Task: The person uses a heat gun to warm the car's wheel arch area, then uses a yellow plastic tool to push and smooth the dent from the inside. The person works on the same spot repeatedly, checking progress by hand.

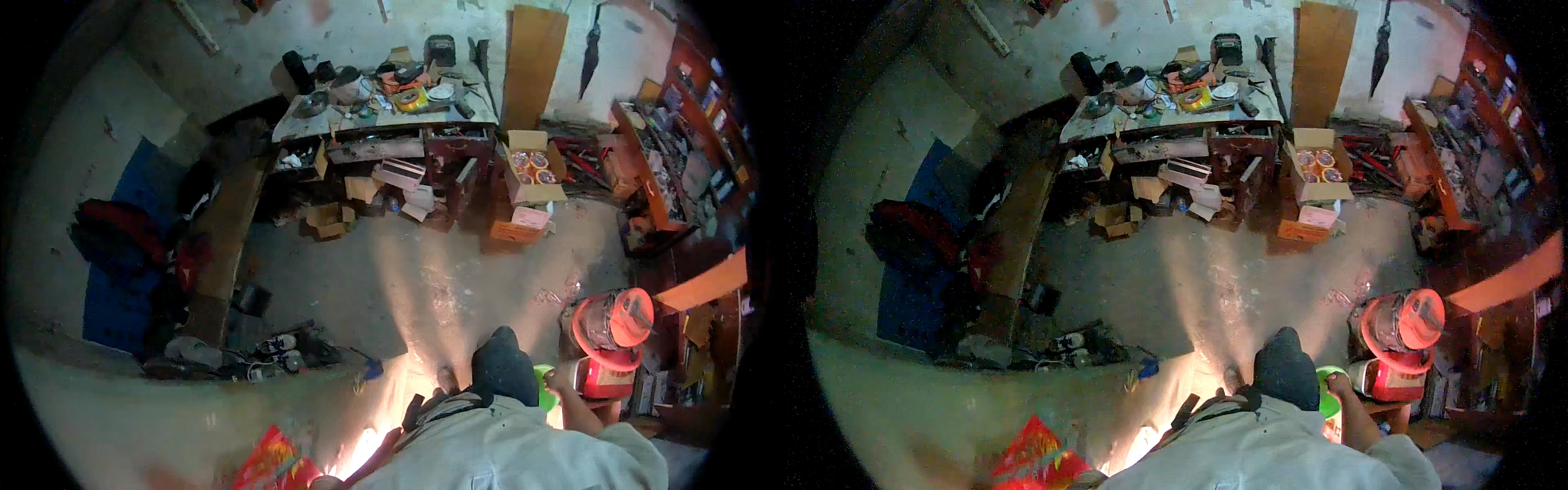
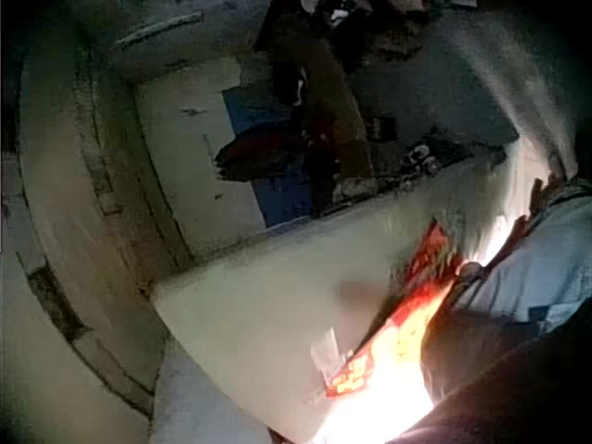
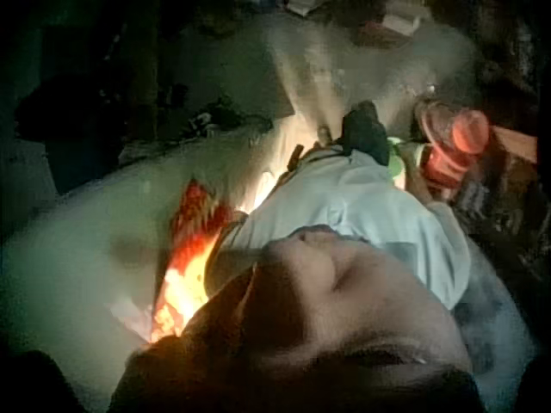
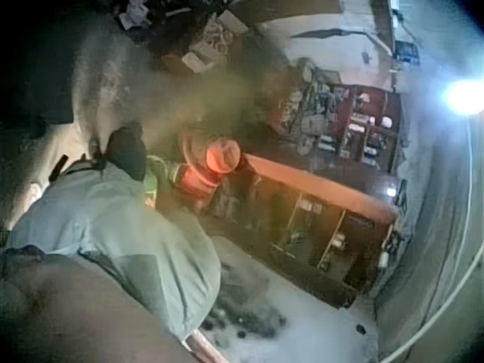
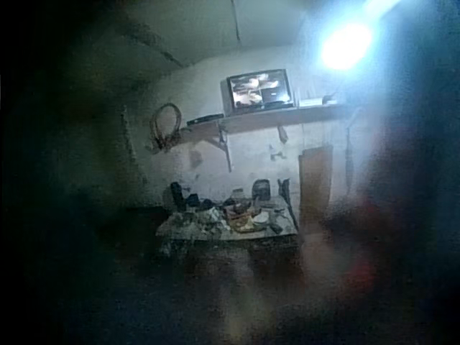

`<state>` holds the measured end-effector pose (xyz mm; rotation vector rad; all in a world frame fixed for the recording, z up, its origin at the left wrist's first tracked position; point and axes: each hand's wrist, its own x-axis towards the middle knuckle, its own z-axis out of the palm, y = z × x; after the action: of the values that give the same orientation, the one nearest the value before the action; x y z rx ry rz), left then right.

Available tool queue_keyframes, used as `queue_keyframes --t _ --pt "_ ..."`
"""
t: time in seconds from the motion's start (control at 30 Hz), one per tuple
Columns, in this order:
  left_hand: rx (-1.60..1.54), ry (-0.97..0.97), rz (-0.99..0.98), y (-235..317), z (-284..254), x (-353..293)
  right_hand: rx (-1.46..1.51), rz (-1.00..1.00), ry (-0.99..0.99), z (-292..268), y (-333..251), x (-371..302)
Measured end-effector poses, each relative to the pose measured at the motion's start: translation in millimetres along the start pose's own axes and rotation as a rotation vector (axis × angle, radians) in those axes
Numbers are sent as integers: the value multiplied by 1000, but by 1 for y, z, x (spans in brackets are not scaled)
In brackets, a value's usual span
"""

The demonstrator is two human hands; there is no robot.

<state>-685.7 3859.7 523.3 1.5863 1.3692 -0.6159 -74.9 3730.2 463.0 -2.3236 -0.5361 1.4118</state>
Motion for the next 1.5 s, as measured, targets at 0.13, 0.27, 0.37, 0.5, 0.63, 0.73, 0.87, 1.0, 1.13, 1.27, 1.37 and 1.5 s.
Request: queue_keyframes --t 0.13,0.27,0.37,0.5,0.63,0.73,0.87,1.0,1.13,1.27,1.37,1.5 --pt "-197 20 -60 52 -48 51 -47 11 -93 -17 -76 91" --pt "-298 110 -198 70 -104 58 -218 -115 -218 -32 -132 243" --pt "-424 98 -176 97 -131 105 -1251 -563 -307 -148 -186 361" --pt "-570 262 -327 116 -206 96 -933 -925 13 -95 -400 406" --pt "-658 305 -330 131 -273 129 -102 -405 -87 -72 -545 382" --pt "-660 307 -261 118 -337 182 493 -312 -191 -56 -564 404" --pt "-594 344 -185 59 -457 253 358 -85 -86 -10 -572 388" --pt "-463 414 -92 6 -631 326 151 251 29 43 -547 318" --pt "-428 584 -76 -30 -812 367 34 174 -142 125 -571 274" --pt "-464 651 -36 -72 -890 405 -26 -93 -84 180 -545 297" --pt "-393 657 -20 -46 -919 415 -95 -186 -166 199 -604 304" --pt "-363 549 -48 4 -933 391 -97 18 -116 214 -695 334"
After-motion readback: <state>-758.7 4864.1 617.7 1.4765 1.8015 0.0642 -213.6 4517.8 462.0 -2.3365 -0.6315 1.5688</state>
